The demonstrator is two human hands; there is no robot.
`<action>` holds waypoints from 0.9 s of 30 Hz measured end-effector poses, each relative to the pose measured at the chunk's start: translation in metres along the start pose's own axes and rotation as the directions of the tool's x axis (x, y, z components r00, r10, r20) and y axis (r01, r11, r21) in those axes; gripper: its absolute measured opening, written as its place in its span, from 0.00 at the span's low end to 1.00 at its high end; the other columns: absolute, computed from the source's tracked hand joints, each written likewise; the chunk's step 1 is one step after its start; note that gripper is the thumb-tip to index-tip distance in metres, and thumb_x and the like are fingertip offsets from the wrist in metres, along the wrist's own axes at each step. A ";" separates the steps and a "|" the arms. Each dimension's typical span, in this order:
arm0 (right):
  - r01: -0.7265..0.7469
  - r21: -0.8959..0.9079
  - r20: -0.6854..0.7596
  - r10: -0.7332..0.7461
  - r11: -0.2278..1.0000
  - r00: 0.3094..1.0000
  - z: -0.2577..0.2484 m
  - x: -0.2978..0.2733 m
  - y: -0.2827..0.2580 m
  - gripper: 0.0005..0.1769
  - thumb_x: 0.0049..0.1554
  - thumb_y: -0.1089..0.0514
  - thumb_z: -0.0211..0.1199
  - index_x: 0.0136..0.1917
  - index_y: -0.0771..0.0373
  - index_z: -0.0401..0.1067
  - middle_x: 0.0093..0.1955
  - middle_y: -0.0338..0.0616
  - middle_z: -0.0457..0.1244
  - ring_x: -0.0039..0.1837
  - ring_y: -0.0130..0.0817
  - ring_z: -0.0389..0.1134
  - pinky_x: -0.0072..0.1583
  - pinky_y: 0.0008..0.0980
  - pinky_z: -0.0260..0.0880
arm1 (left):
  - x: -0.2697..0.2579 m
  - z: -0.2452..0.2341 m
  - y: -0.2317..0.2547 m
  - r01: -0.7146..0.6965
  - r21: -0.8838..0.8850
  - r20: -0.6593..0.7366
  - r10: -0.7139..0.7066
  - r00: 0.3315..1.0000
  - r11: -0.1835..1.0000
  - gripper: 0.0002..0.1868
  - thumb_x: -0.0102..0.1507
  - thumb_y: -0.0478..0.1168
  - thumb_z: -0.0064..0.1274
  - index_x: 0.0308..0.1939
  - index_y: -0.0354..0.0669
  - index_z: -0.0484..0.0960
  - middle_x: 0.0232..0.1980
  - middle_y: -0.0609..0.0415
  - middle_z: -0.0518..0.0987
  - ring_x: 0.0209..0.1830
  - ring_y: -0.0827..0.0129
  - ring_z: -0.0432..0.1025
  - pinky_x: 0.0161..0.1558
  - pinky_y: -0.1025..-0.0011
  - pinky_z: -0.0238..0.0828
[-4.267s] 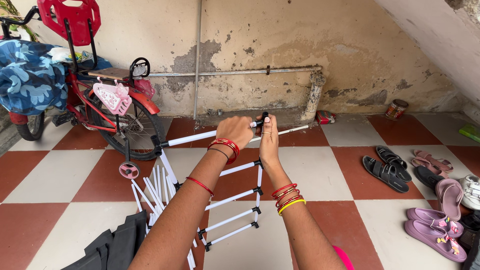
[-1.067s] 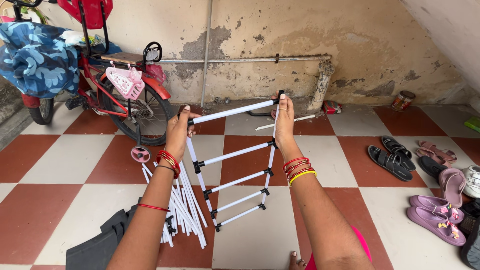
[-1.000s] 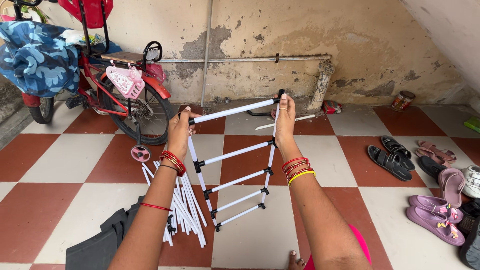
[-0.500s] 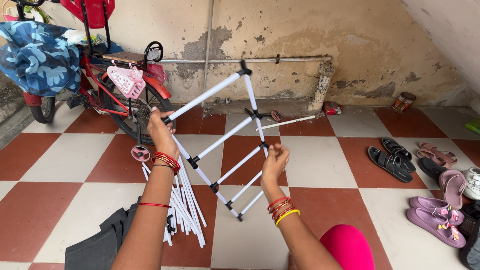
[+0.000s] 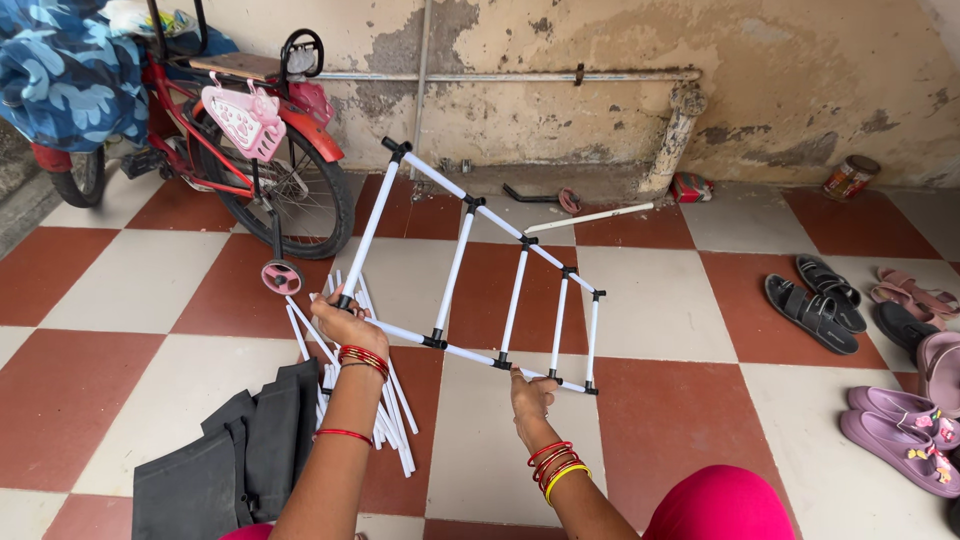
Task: The person assembles a storage rack by connecting white plastic tubes with black corner joints and sliding black fabric shelves onto the frame.
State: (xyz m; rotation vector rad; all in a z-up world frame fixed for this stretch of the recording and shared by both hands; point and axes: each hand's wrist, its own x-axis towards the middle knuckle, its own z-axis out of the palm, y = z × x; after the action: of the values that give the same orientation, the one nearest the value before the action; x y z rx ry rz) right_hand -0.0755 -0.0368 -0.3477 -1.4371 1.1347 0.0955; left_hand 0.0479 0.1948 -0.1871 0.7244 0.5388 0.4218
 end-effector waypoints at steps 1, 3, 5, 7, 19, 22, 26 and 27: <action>-0.062 0.011 0.040 0.061 0.998 0.997 0.000 0.003 0.002 0.38 0.59 0.33 0.57 0.68 0.56 0.48 0.73 0.52 0.46 0.73 0.52 0.53 0.65 0.59 0.70 | 0.003 -0.006 -0.010 -0.001 -0.010 -0.026 0.001 1.000 1.000 0.26 0.67 0.57 0.37 0.34 0.41 0.81 0.21 0.62 0.60 0.20 0.77 0.53 0.25 0.77 0.53; -0.068 0.024 0.089 0.065 0.997 0.994 0.001 0.013 0.010 0.36 0.59 0.34 0.57 0.67 0.55 0.48 0.73 0.48 0.46 0.73 0.50 0.52 0.64 0.59 0.69 | 0.012 -0.017 -0.029 0.002 -0.016 -0.056 -0.002 0.998 1.000 0.25 0.67 0.56 0.37 0.34 0.41 0.80 0.22 0.62 0.61 0.20 0.77 0.54 0.25 0.76 0.53; -0.075 0.034 0.139 0.070 0.997 0.988 0.004 0.024 0.020 0.34 0.59 0.35 0.58 0.66 0.53 0.48 0.73 0.45 0.46 0.73 0.47 0.52 0.63 0.58 0.68 | 0.023 -0.029 -0.043 0.082 -0.055 -0.095 -0.087 0.992 0.995 0.24 0.66 0.56 0.34 0.34 0.42 0.79 0.22 0.61 0.60 0.19 0.75 0.52 0.25 0.74 0.54; -0.057 0.115 0.275 0.023 0.992 0.961 0.007 0.033 0.028 0.34 0.60 0.35 0.57 0.66 0.50 0.45 0.67 0.49 0.57 0.67 0.43 0.60 0.60 0.49 0.65 | 0.029 -0.040 -0.062 0.108 -0.071 -0.140 -0.117 0.983 0.992 0.24 0.66 0.56 0.34 0.35 0.43 0.78 0.22 0.60 0.61 0.19 0.74 0.53 0.25 0.74 0.55; 0.014 0.210 0.232 -0.064 0.978 0.971 0.037 0.084 0.038 0.30 0.61 0.50 0.58 0.69 0.53 0.47 0.62 0.43 0.61 0.65 0.33 0.64 0.62 0.42 0.66 | 0.093 -0.130 -0.183 0.214 -0.236 -0.299 -0.281 0.912 0.948 0.24 0.69 0.58 0.32 0.34 0.46 0.75 0.22 0.59 0.60 0.19 0.71 0.52 0.28 0.70 0.56; 0.057 0.235 0.206 -0.107 0.970 0.973 0.048 0.105 0.040 0.31 0.61 0.52 0.59 0.71 0.59 0.49 0.64 0.46 0.63 0.65 0.35 0.65 0.63 0.43 0.67 | 0.105 -0.144 -0.211 0.222 -0.282 -0.237 -0.293 0.926 0.933 0.24 0.70 0.61 0.34 0.34 0.47 0.73 0.22 0.60 0.60 0.20 0.71 0.53 0.30 0.69 0.56; 0.077 0.268 0.273 -0.153 0.960 0.950 0.056 0.131 0.046 0.36 0.56 0.61 0.54 0.75 0.60 0.47 0.67 0.42 0.65 0.66 0.33 0.64 0.65 0.44 0.65 | 0.106 -0.152 -0.226 0.275 -0.300 -0.156 -0.331 0.931 0.913 0.25 0.69 0.63 0.39 0.38 0.46 0.73 0.27 0.56 0.64 0.27 0.68 0.61 0.39 0.66 0.69; 0.069 0.241 0.282 -0.138 0.968 0.950 0.057 0.135 0.046 0.37 0.58 0.60 0.54 0.77 0.59 0.45 0.68 0.40 0.64 0.68 0.31 0.63 0.65 0.43 0.65 | 0.107 -0.151 -0.225 0.275 -0.298 -0.158 -0.332 0.930 0.914 0.25 0.69 0.63 0.39 0.38 0.46 0.73 0.27 0.56 0.64 0.27 0.68 0.61 0.39 0.66 0.69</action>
State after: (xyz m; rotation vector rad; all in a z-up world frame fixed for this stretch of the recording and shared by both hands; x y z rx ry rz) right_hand -0.0054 -0.0565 -0.4825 -1.2264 0.7942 0.0993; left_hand 0.0815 0.1758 -0.4759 0.3237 0.7610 0.2705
